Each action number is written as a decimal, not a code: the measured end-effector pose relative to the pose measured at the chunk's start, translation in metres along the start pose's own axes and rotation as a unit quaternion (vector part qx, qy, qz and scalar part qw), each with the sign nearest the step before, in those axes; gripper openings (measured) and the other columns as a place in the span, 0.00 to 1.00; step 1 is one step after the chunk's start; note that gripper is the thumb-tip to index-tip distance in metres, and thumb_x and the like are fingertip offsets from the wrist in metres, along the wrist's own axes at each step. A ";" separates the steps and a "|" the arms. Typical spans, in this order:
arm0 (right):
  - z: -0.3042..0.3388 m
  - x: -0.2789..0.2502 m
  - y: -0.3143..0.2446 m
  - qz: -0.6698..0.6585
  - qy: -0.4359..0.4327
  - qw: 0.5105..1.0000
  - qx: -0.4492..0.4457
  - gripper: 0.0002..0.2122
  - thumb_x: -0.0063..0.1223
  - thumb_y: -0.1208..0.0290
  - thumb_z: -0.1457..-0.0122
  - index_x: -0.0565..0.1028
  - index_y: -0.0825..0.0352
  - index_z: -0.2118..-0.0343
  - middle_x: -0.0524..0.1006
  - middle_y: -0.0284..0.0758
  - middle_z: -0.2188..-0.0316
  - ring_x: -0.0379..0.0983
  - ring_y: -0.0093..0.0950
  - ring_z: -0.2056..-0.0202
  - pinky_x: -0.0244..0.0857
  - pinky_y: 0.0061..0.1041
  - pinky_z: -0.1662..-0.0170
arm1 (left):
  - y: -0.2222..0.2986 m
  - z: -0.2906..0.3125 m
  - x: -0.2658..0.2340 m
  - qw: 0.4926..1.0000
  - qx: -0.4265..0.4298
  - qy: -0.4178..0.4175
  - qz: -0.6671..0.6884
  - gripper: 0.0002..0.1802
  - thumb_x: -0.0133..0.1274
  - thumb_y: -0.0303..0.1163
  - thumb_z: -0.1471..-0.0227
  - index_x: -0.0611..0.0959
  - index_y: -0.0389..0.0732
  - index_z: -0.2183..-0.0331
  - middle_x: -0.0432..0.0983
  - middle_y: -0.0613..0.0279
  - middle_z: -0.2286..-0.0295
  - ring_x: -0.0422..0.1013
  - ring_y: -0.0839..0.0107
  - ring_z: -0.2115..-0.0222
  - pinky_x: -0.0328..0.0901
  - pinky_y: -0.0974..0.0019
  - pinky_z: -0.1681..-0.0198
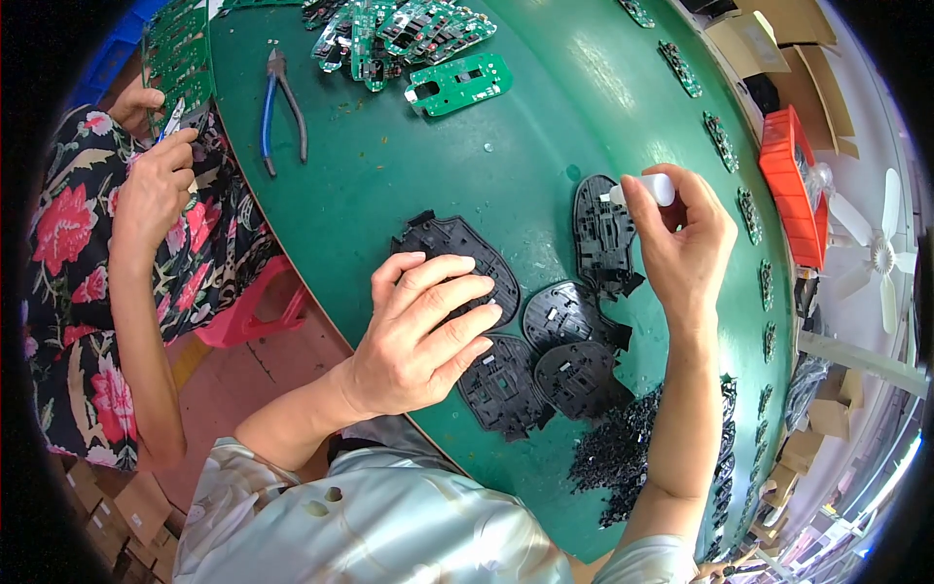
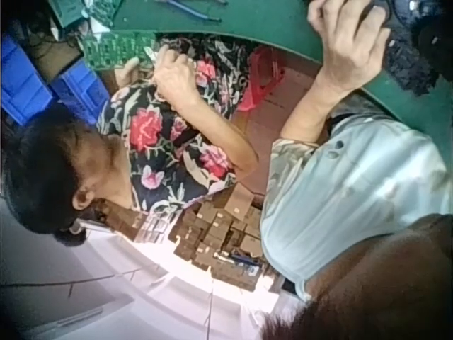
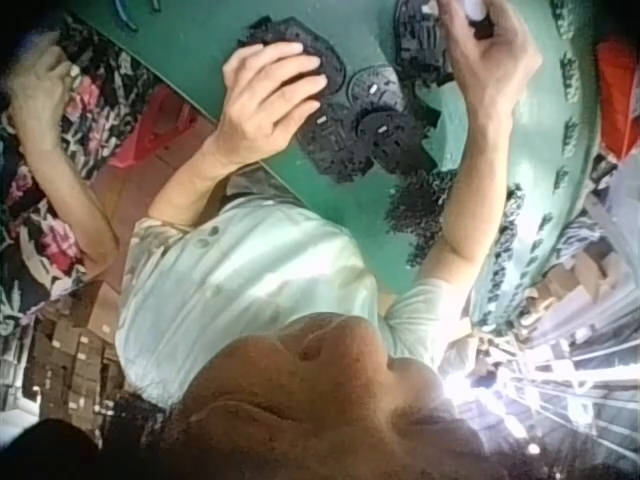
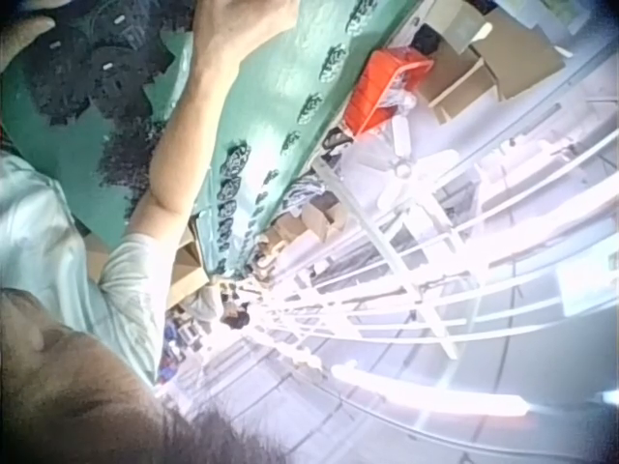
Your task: The person assembles the bottom plastic base of computer mice by attaching small mouse components and plastic parts to a PCB, then applying glue from a bottle to secure them.
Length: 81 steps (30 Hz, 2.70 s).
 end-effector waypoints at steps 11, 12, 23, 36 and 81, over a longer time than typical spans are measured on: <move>0.022 -0.020 0.015 -0.358 0.074 0.916 0.165 0.07 0.60 0.75 0.44 0.76 0.71 0.64 0.75 0.27 0.72 0.68 0.12 0.71 0.60 0.11 0.69 | -0.012 0.005 -0.021 0.997 -0.024 0.069 0.032 0.12 0.57 0.28 0.52 0.82 0.38 0.63 0.76 0.55 0.59 0.70 0.55 0.55 0.61 0.52 0.51; 0.028 -0.018 0.010 -0.426 0.055 0.890 0.154 0.06 0.58 0.75 0.43 0.76 0.71 0.64 0.74 0.26 0.72 0.67 0.12 0.72 0.60 0.11 0.68 | -0.014 0.004 -0.025 0.997 -0.030 0.072 0.007 0.11 0.56 0.26 0.52 0.81 0.37 0.62 0.76 0.54 0.59 0.70 0.54 0.55 0.61 0.52 0.51; 0.084 0.007 -0.061 -0.126 -0.049 0.988 -0.078 0.10 0.64 0.77 0.56 0.75 0.68 0.70 0.72 0.32 0.79 0.64 0.20 0.81 0.55 0.18 0.79 | -0.027 0.014 -0.020 0.994 -0.052 0.071 -0.060 0.14 0.55 0.20 0.55 0.82 0.38 0.62 0.77 0.59 0.59 0.69 0.57 0.53 0.59 0.54 0.50; 0.098 0.016 -0.065 -0.073 -0.056 0.988 -0.121 0.13 0.65 0.79 0.58 0.75 0.68 0.68 0.73 0.34 0.78 0.67 0.26 0.80 0.61 0.21 0.77 | -0.024 0.013 -0.019 0.994 -0.045 0.095 -0.037 0.12 0.58 0.22 0.56 0.82 0.38 0.65 0.77 0.58 0.60 0.71 0.57 0.56 0.60 0.54 0.52; 0.102 -0.005 -0.035 -0.036 -0.003 0.998 -0.054 0.11 0.65 0.78 0.56 0.76 0.69 0.69 0.73 0.33 0.78 0.64 0.20 0.81 0.56 0.17 0.79 | -0.039 0.019 -0.021 0.994 -0.056 0.086 -0.039 0.12 0.58 0.21 0.57 0.82 0.39 0.66 0.77 0.61 0.60 0.70 0.59 0.55 0.60 0.55 0.51</move>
Point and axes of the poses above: each hand's wrist, its own z-axis away from the middle knuckle, its own x-axis out of the palm, y = z × x, the point moved 5 cm from there along -z, towards the middle knuckle
